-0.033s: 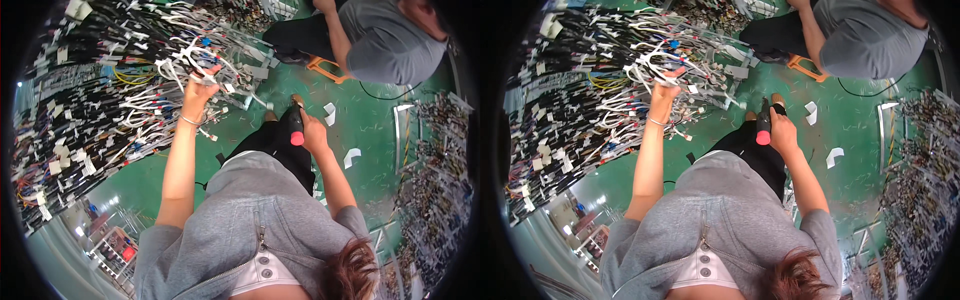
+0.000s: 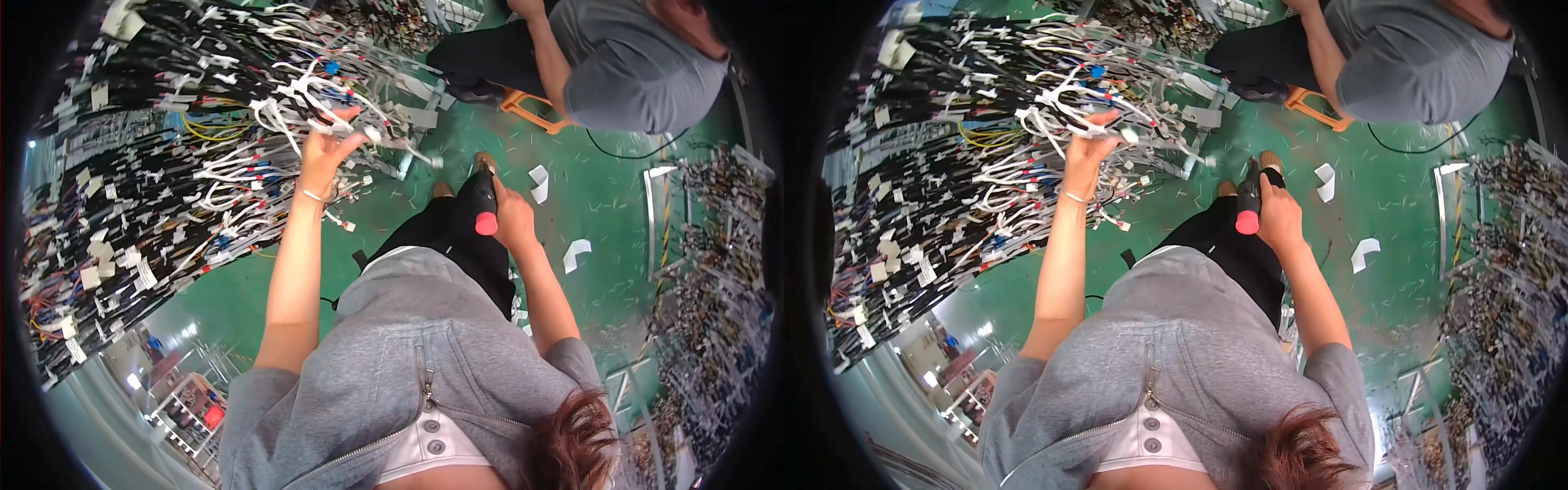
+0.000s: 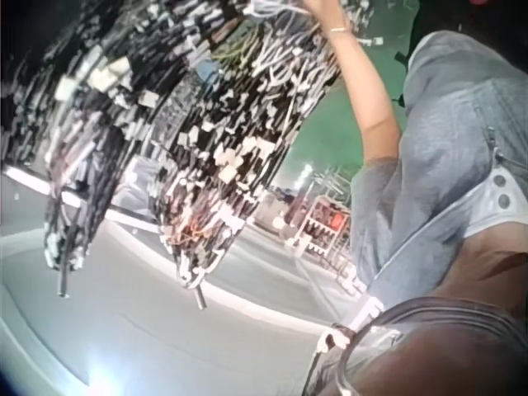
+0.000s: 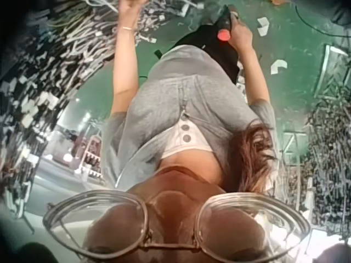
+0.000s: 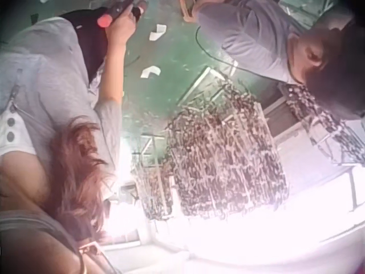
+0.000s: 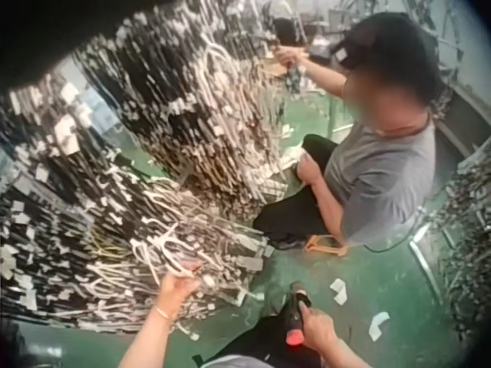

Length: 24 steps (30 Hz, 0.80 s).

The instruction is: Assembling a complex wiring harness on a production board using a specialized taping tool.

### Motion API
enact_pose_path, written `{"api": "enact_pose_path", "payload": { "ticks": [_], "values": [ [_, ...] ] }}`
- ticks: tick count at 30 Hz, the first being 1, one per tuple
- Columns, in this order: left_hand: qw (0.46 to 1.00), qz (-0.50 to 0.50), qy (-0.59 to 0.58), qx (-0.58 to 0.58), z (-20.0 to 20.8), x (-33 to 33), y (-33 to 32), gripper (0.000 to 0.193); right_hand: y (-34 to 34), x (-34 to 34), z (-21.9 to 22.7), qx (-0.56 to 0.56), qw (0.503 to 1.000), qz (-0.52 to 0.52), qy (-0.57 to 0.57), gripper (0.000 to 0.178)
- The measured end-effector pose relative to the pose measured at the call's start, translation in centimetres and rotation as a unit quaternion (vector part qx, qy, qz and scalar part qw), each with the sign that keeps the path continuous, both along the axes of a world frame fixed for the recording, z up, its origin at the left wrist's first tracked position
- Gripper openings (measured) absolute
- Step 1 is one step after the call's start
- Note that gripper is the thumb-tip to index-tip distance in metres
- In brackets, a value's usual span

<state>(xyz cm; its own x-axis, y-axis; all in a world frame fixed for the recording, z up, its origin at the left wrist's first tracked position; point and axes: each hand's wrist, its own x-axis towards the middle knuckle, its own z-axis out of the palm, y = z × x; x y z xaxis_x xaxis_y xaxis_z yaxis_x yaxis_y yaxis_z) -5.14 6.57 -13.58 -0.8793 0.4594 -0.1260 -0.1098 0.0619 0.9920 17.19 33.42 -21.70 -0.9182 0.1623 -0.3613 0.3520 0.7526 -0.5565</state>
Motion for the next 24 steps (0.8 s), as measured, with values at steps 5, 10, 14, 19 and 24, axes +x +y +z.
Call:
{"api": "enact_pose_path", "payload": {
  "ticks": [5, 10, 14, 19, 24],
  "values": [
    [0.982, 0.062, 0.100, -0.151, -3.4, -4.1, 4.7, 0.035, 0.2, 1.9, -1.5, -0.047, 0.995, -0.073, 0.057, 0.072],
    [0.967, -0.007, 0.143, -0.211, -2.0, -3.0, 9.8, 0.030, 0.7, 4.4, -1.2, -0.072, 0.991, -0.088, 0.076, 0.055],
    [0.993, 0.008, 0.040, -0.109, -1.0, 0.4, 5.6, 0.028, 0.8, 7.1, 0.3, -0.177, 0.963, -0.189, 0.068, 0.043],
    [0.990, -0.120, 0.068, -0.018, 1.6, 4.7, 7.1, 0.029, 1.3, 9.6, 0.0, -0.269, 0.919, -0.282, 0.064, 0.027],
    [0.982, 0.040, 0.112, -0.145, -6.9, 2.4, 6.5, 0.035, 1.4, 10.3, -0.9, -0.284, 0.900, -0.330, 0.022, 0.027]
  ]
}}
